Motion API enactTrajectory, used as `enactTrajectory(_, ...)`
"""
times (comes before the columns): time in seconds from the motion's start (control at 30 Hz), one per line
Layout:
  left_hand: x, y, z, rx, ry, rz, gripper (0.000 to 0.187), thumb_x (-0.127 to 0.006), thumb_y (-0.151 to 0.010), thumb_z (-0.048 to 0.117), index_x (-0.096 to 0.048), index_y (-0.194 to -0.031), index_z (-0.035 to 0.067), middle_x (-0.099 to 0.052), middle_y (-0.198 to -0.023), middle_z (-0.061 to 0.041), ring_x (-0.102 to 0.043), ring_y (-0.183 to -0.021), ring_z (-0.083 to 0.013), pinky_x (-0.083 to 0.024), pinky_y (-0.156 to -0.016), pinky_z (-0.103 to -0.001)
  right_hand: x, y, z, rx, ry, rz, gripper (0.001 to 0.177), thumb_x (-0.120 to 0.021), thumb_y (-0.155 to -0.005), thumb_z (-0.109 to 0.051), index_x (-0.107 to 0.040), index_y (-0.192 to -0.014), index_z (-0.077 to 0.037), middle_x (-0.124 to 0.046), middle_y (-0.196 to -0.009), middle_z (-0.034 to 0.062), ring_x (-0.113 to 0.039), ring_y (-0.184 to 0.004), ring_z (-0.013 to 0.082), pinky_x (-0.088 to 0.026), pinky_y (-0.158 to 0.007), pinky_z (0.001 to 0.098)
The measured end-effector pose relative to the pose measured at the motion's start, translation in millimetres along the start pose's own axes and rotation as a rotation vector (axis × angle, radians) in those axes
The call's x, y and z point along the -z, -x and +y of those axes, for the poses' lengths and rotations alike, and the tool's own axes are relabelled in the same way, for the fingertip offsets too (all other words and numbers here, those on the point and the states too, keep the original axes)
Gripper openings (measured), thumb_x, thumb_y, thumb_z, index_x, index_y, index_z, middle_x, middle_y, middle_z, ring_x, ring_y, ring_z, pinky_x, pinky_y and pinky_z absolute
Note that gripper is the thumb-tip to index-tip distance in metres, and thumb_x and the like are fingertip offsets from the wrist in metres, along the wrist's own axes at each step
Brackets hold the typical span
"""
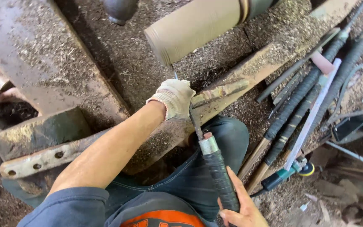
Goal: The person sits at a lathe and holds a chisel against a spinning wooden workpiece, shaping its surface. They occasionally pause to measure the workpiece with a ruler and then resume cutting with the chisel.
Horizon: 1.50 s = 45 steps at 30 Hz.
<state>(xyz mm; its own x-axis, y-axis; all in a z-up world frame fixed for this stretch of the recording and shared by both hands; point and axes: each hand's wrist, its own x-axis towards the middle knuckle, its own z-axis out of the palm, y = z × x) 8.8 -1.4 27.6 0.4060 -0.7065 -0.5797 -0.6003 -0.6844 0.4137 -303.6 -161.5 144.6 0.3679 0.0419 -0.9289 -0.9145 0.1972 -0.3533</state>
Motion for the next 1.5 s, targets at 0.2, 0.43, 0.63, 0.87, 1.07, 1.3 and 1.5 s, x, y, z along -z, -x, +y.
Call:
enactTrajectory(0.2, -6, -3, -7, -0.117, -0.015, 0.096, 0.033, -0.081, -0.065, 0.028, -0.078, -0.094, 0.012, -0.072, -0.095, -0.017, -0.072, -0.091, -0.0372, -0.059, -0.078, -0.045, -33, -1, 21, 0.072, -0.112, 0.025, 0.125, -0.07, -0.064, 0.011, -0.016, -0.168, -0.032, -0.061, -0.077, 0.0126, -0.058, -0.051, 0.0174, -0.052, -0.049, 0.0321)
enactTrajectory(0.43, -1, -2, -5, -0.102, -0.016, 0.074, 0.035, -0.082, -0.063, 0.029, -0.078, -0.093, 0.012, -0.072, -0.096, -0.016, -0.072, -0.092, -0.0371, -0.059, -0.079, -0.045, -39, -4, 24, 0.074, -0.147, 0.05, 0.124, -0.071, -0.066, 0.011, -0.015, -0.166, -0.035, -0.061, -0.084, 0.0107, -0.058, -0.052, 0.0157, -0.053, -0.048, 0.0324)
enactTrajectory(0.63, -9, -5, -5, -0.066, 0.005, 0.091, 0.032, -0.081, -0.065, 0.03, -0.079, -0.093, 0.015, -0.073, -0.092, -0.015, -0.073, -0.09, -0.037, -0.06, -0.076, -0.046, -10, -1, 14, 0.064, -0.059, 0.007, 0.122, -0.069, -0.067, 0.012, -0.016, -0.167, -0.032, -0.062, -0.086, 0.0114, -0.058, -0.053, 0.0156, -0.053, -0.052, 0.031)
enactTrajectory(0.87, 5, 2, 2, 0.052, 0.016, -0.02, 0.03, -0.08, -0.069, 0.031, -0.08, -0.093, 0.015, -0.075, -0.087, -0.013, -0.075, -0.086, -0.0349, -0.061, -0.075, -0.044, 15, -2, -6, -0.008, -0.034, -0.033, 0.12, -0.073, -0.067, 0.002, -0.016, -0.167, -0.033, -0.062, -0.084, 0.0148, -0.059, -0.052, 0.0187, -0.052, -0.051, 0.0332)
enactTrajectory(1.07, 1, 0, 3, 0.067, 0.014, -0.022, 0.032, -0.082, -0.068, 0.034, -0.08, -0.094, 0.015, -0.075, -0.089, -0.013, -0.074, -0.087, -0.0344, -0.06, -0.075, -0.045, 44, -7, -7, 0.054, 0.069, -0.12, 0.122, -0.067, -0.063, 0.007, -0.014, -0.167, -0.029, -0.063, -0.088, 0.0129, -0.061, -0.054, 0.0181, -0.052, -0.053, 0.0321)
enactTrajectory(1.3, 6, 4, 4, 0.09, 0.033, -0.036, 0.03, -0.08, -0.07, 0.031, -0.081, -0.092, 0.012, -0.075, -0.089, -0.015, -0.074, -0.089, -0.0344, -0.061, -0.076, -0.043, 33, -1, -33, -0.056, 0.078, -0.019, 0.123, -0.07, -0.064, 0.007, -0.017, -0.165, -0.039, -0.06, -0.085, 0.0103, -0.06, -0.052, 0.0181, -0.052, -0.043, 0.0343)
enactTrajectory(1.5, -2, -7, -5, -0.087, 0.037, 0.108, 0.034, -0.082, -0.063, 0.029, -0.079, -0.094, 0.015, -0.074, -0.088, -0.016, -0.073, -0.086, -0.0378, -0.06, -0.074, -0.046, -19, 1, 8, -0.01, 0.029, 0.062, 0.124, -0.071, -0.065, 0.011, -0.017, -0.165, -0.039, -0.067, -0.09, 0.0129, -0.06, -0.052, 0.0183, -0.053, -0.046, 0.0314)
